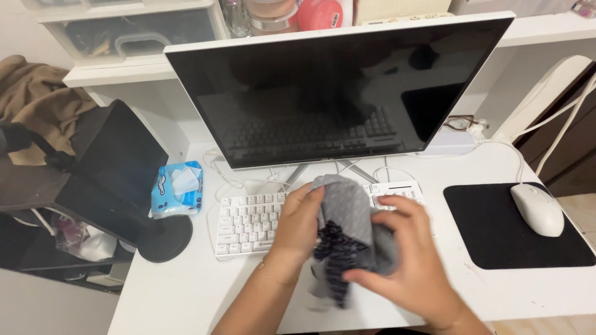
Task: The person is wiping down a computer keyboard with a cloth.
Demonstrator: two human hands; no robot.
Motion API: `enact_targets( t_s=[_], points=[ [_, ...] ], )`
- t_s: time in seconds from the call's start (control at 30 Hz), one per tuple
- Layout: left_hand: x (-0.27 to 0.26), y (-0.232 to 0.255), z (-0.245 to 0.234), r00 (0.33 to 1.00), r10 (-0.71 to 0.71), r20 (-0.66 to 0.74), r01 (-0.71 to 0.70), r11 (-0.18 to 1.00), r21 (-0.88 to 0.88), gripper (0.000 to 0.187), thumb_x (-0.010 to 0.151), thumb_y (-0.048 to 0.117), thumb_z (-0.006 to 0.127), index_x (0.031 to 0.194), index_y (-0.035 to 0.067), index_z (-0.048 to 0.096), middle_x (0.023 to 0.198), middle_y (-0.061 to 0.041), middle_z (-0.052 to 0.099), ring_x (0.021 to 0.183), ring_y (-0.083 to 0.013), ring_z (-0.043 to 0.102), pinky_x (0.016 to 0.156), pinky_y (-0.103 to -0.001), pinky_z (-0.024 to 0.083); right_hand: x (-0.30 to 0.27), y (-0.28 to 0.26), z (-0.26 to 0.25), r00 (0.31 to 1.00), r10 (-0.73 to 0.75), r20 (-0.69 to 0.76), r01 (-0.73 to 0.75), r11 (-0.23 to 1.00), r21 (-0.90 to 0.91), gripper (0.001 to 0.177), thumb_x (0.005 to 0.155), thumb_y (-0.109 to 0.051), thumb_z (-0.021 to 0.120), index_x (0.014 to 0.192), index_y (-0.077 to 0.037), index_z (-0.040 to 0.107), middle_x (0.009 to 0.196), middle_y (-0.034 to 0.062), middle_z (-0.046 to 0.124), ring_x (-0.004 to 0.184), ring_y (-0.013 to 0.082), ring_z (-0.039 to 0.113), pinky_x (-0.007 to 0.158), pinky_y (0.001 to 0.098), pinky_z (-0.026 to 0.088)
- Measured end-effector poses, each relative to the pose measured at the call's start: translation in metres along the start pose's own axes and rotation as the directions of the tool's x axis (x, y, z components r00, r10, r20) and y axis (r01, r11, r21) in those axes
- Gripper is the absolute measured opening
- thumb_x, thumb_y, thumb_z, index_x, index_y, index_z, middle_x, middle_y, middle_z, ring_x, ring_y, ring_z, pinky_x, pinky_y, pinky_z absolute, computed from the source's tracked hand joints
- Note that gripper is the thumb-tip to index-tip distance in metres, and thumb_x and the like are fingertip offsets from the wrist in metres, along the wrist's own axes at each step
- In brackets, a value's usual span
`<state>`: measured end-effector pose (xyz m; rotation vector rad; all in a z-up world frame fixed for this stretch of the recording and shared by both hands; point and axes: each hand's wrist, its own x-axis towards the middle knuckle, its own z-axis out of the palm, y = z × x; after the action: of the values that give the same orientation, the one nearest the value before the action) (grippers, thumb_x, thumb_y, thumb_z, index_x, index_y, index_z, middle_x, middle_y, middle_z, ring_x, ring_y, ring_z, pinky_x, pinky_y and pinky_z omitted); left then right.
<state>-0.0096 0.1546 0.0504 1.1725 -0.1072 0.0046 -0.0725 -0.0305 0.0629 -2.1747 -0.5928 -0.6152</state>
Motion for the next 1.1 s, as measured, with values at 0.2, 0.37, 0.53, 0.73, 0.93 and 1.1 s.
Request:
enact_targets(
  t_s=[0.2,0.37,0.53,0.73,0.93,1.1],
  points=[
    [-0.004,0.025,0.000,0.985,0.164,0.059,-0.172,0.969,0.178,0.033,0.094,0.008,0.051,0.118,-0.004,0.069,0.108,-0.010,0.073,0.096,-0.0162,0.064,0.087,-0.025,0.050,0.001,0.019,0.004,0.995,0.085,-0.059,-0.065,0.957,0.282,0.014,0.070,-0.009,0.081,0.071,-0.008,0.067,0.114,0.0085,0.067,0.091,0.0160,0.065,0.079,0.0260,0.054],
    [-0.007,0.040,-0.001,0.984,0.145,0.100,-0.161,0.971,0.177,0.038,0.098,0.020,0.052,0.125,-0.002,0.065,0.110,-0.009,0.073,0.096,-0.0135,0.065,0.086,-0.024,0.050,0.019,0.013,-0.001,0.990,0.122,0.077,-0.142,0.917,0.374,0.017,0.070,-0.012,0.082,0.069,-0.009,0.065,0.105,0.0060,0.071,0.102,0.0201,0.067,0.092,0.0325,0.052],
    [-0.007,0.050,-0.004,0.967,0.167,0.191,-0.203,0.961,0.189,0.042,0.098,0.026,0.057,0.130,-0.001,0.059,0.114,-0.011,0.071,0.099,-0.0155,0.065,0.089,-0.026,0.050,0.027,0.031,0.006,0.995,0.099,0.033,-0.104,0.967,0.232,0.010,0.079,-0.011,0.072,0.073,-0.012,0.064,0.105,0.0092,0.079,0.100,0.0212,0.075,0.090,0.0326,0.058],
    [-0.002,0.074,-0.021,0.948,0.105,0.301,-0.253,0.821,0.511,0.075,0.079,0.033,0.074,0.139,-0.005,0.049,0.124,-0.023,0.070,0.108,-0.0307,0.074,0.093,-0.036,0.060,0.043,0.053,-0.015,0.972,0.223,0.077,-0.157,0.368,0.917,0.007,0.102,-0.012,0.060,0.097,-0.007,0.056,0.083,0.0055,0.065,0.071,0.0094,0.063,0.060,0.0168,0.054],
    [0.005,0.032,-0.038,0.312,-0.426,0.849,-0.005,0.893,0.450,0.023,0.090,0.022,0.072,0.098,0.000,0.073,0.086,-0.006,0.073,0.065,-0.0142,0.065,0.059,-0.022,0.052,0.080,0.046,-0.014,0.974,0.200,0.109,-0.211,0.611,0.763,0.005,0.101,-0.007,0.059,0.101,-0.009,0.054,0.089,-0.0001,0.058,0.074,0.0060,0.053,0.065,0.0176,0.046],
    [0.049,-0.131,-0.066,0.841,0.085,0.535,0.307,0.739,-0.599,0.040,0.085,0.017,0.073,0.111,-0.012,0.066,0.106,-0.036,0.069,0.100,-0.0476,0.071,0.089,-0.064,0.054,0.090,0.030,-0.007,0.885,0.158,0.438,-0.117,0.986,-0.119,0.022,0.084,-0.006,0.067,0.106,-0.011,0.063,0.106,0.0181,0.075,0.108,0.0441,0.067,0.099,0.0485,0.050]
  ],
)
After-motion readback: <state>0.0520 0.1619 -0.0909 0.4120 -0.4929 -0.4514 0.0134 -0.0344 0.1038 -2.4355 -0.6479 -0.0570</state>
